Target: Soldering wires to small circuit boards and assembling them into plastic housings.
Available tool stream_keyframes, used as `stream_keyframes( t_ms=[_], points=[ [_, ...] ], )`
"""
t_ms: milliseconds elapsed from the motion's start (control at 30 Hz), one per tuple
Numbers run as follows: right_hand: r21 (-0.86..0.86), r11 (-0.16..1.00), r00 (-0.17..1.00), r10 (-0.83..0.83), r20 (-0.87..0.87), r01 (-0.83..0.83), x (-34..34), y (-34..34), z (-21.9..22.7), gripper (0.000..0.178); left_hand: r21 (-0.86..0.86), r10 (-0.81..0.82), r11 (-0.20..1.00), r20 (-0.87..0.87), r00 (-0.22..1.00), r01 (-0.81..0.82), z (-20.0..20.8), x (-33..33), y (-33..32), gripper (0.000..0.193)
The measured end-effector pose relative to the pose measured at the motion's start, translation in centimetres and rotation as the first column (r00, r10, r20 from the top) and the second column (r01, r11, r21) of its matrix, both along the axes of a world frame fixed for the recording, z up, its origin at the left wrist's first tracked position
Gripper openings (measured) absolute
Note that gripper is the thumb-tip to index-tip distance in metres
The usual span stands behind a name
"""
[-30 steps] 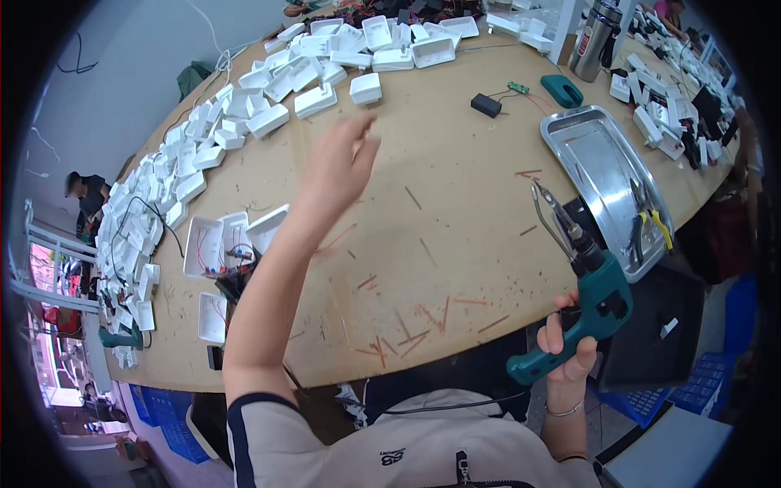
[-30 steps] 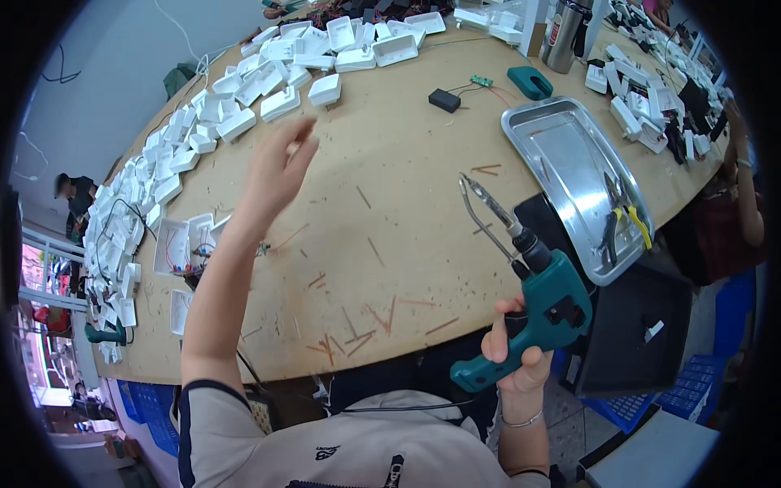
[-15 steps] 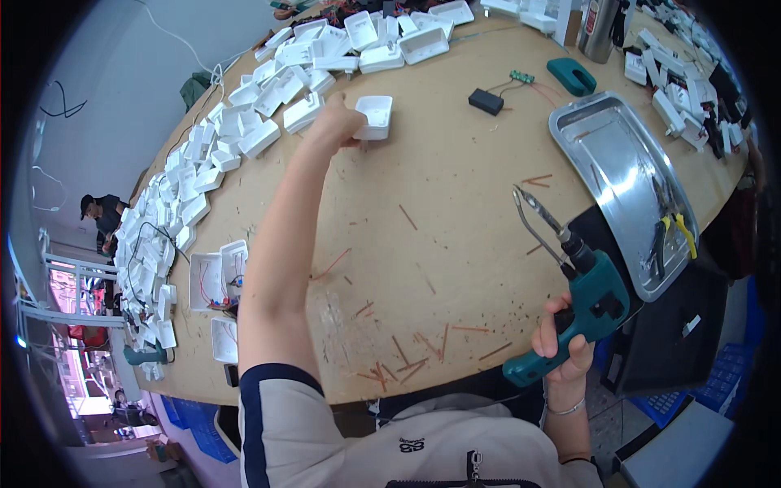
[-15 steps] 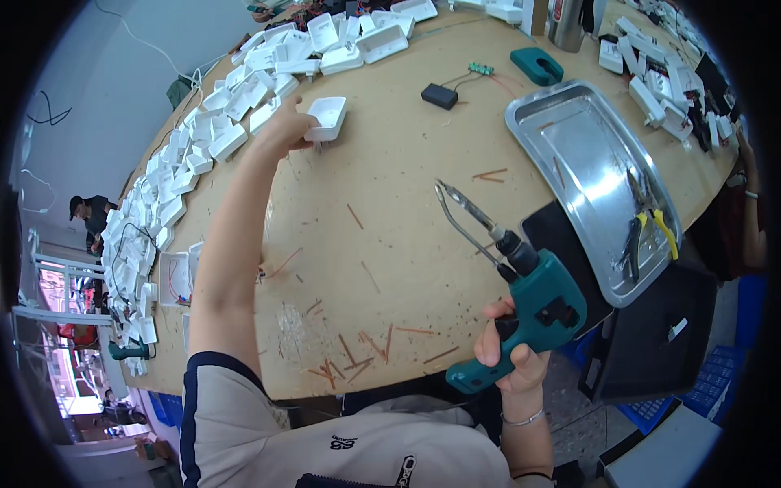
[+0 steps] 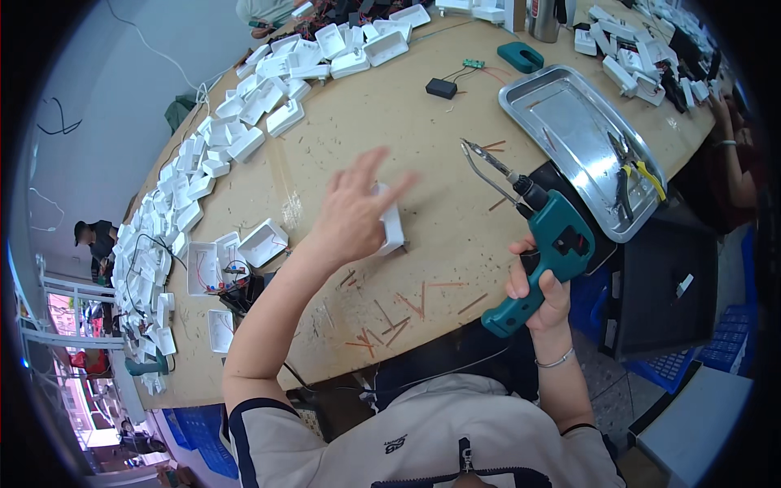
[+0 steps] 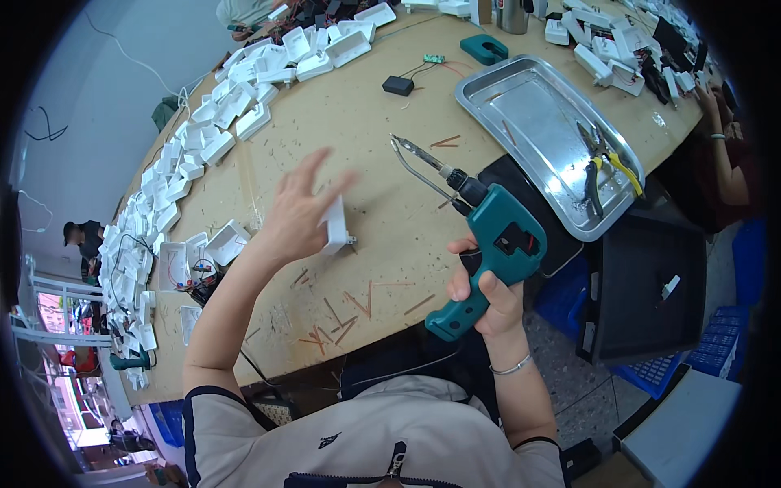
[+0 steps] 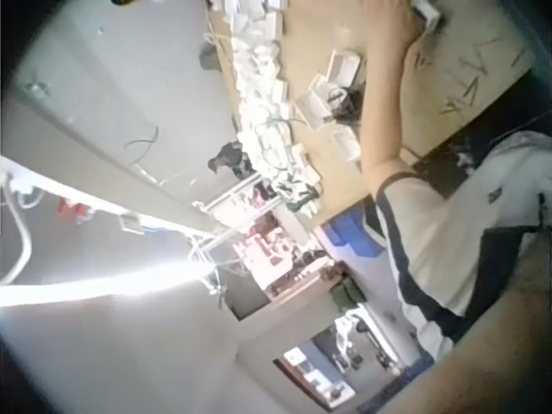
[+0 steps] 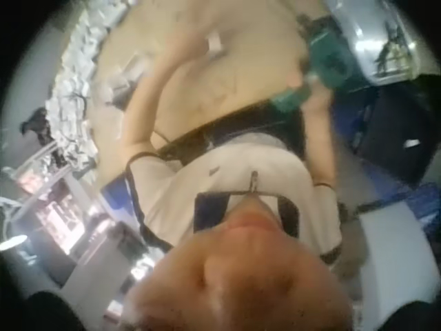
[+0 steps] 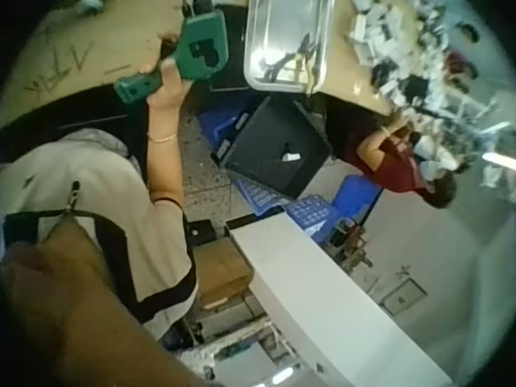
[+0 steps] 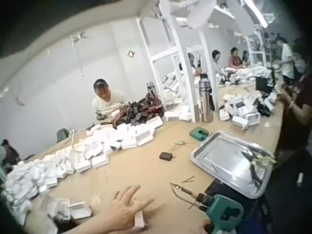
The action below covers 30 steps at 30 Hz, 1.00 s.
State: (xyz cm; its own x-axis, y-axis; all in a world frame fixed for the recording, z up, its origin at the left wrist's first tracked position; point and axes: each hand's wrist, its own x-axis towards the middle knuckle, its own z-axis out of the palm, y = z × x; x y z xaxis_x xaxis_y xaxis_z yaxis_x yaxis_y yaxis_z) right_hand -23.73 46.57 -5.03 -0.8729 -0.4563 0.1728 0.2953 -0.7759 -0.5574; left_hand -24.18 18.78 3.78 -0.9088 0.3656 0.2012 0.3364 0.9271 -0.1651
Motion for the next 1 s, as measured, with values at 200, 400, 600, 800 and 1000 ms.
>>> stream_keyframes(
  t_ms=[200, 400, 600, 800, 1000],
  points=[
    [0.025, 0.999, 0.999, -0.042, 0.005, 0.042, 0.3, -0.1, 0.4, 0.058, 0.177, -0.111, 0.982, 0.244, 0.964, 0.068, -1.0, -0.6, -1.2, 0.023],
    [0.016, 0.999, 0.999, -0.047, 0.022, 0.047, 0.3, 0.0, 0.2, 0.058, 0.415, -0.162, 0.909, 0.300, 0.940, 0.024, -2.0, 1.2, 3.0, 0.027],
    [-0.001, 0.999, 0.999, -0.032, 0.029, 0.032, 0.2, -0.2, 0.0, 0.059, 0.494, -0.202, 0.869, 0.289, 0.936, 0.035, -2.0, 1.3, 2.7, 0.041],
    [-0.011, 1.000, 0.999, -0.026, 0.045, 0.027, -0.1, 0.2, -0.2, 0.060, 0.664, -0.279, 0.741, 0.178, 0.944, 0.094, -1.5, -2.0, 1.4, 0.043],
    [-0.041, 0.999, 0.998, -0.007, 0.066, 0.010, -0.2, 0.0, 0.2, 0.061, 0.630, 0.197, 0.765, -0.029, 0.980, -0.135, -2.6, -15.4, 0.8, 0.040]
  ],
)
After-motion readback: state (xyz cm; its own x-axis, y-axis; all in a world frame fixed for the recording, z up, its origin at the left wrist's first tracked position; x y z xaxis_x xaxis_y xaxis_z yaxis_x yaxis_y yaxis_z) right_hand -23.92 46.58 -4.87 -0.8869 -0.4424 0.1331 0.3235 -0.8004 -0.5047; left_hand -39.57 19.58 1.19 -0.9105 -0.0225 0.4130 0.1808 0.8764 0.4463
